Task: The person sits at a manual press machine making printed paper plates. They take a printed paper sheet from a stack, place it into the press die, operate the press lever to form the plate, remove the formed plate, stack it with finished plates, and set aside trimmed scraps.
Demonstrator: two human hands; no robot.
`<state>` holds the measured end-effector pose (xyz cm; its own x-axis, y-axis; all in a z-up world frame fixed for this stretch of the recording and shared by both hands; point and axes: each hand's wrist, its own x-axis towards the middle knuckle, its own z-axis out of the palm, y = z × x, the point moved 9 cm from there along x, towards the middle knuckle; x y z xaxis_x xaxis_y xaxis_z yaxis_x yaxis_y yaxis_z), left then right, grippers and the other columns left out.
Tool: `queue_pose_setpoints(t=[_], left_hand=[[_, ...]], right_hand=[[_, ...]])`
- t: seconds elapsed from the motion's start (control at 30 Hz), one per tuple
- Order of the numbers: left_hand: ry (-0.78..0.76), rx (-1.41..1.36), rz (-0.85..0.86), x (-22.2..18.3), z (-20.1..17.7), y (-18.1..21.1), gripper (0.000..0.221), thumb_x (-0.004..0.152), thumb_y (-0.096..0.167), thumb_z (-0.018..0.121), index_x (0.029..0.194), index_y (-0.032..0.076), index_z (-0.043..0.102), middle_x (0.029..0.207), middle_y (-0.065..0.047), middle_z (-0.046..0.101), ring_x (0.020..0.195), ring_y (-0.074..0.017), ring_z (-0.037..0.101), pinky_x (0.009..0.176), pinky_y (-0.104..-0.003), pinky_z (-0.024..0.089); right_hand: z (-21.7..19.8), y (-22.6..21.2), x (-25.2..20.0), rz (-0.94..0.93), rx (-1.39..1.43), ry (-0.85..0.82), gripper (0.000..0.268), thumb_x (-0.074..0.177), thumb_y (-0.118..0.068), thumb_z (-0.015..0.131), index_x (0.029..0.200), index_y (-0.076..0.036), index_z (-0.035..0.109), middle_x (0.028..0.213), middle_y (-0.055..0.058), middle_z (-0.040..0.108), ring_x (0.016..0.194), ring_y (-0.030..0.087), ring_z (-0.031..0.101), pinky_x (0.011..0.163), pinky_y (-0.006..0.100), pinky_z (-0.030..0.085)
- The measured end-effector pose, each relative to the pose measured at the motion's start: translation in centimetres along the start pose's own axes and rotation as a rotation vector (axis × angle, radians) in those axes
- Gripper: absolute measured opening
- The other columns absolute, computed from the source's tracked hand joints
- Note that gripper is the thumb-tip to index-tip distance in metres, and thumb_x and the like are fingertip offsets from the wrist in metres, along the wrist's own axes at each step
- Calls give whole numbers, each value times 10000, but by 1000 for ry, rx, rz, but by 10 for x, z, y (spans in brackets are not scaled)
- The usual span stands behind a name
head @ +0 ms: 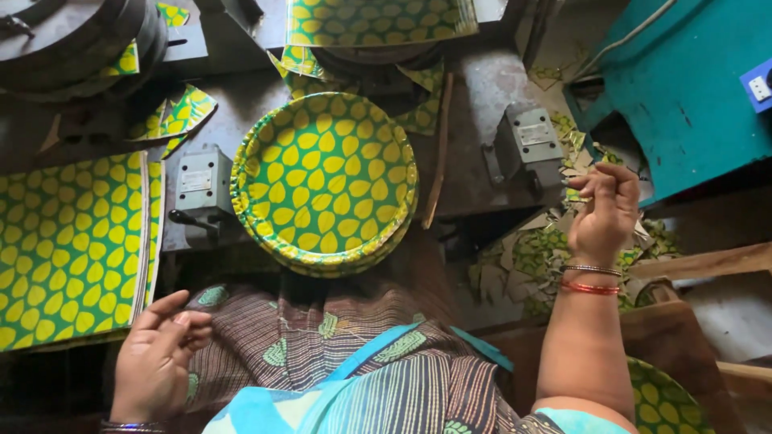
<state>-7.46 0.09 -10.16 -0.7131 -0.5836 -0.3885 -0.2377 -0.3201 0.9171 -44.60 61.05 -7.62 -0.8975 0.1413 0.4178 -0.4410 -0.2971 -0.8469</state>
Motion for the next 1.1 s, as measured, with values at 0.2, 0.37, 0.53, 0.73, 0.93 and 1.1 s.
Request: queue_pose_setpoints(t=[0.2,0.37,0.53,0.73,0.93,1.1], left_hand=[[20,7,-42,-7,8,-6,317,1051,57,477,1358,-4,521,1055,-149,674,918,-195,659,805,-331,551],[18,-19,-46,-9,6,-5,301,1060,73,481,1349,4,532,1031,-144,677,908,-194,664,796,-329,553],[16,-8,-41,-11,1,-9,307,1055,70,484,1352,9,536,1031,-133,681,901,-185,663,790,-323,552],[18,-7,-45,-8,-5,-13,308,1048,67,498,1348,7,535,1028,-137,689,884,-185,664,786,-317,556],[23,-18,-54,-7,-9,-16,298,1050,65,498,1339,7,543,1029,-136,685,891,-183,668,794,-319,559],[34,-4,-56,-9,-7,-10,291,1054,71,483,1330,1,540,1024,-138,682,900,-186,676,793,-327,569]], right_hand=[[-1,2,1,-5,15,-5,135,1171,-95,551,1239,-1,620,915,45,573,849,160,605,939,370,571],[3,-2,0,21,7,-1,118,1179,-93,547,1236,-11,610,897,45,570,863,175,623,951,365,565],[2,-3,0,13,4,-3,118,1182,-96,543,1236,-12,604,877,47,575,859,168,615,947,361,560],[0,-1,2,3,-2,4,109,1160,-94,561,1226,-15,598,898,42,585,887,174,622,948,367,560],[-4,4,3,3,30,12,112,1156,-84,564,1235,-12,597,884,37,591,907,181,630,982,364,545],[-8,7,2,19,40,18,107,1165,-68,559,1249,-15,600,880,36,591,899,181,637,984,351,528]])
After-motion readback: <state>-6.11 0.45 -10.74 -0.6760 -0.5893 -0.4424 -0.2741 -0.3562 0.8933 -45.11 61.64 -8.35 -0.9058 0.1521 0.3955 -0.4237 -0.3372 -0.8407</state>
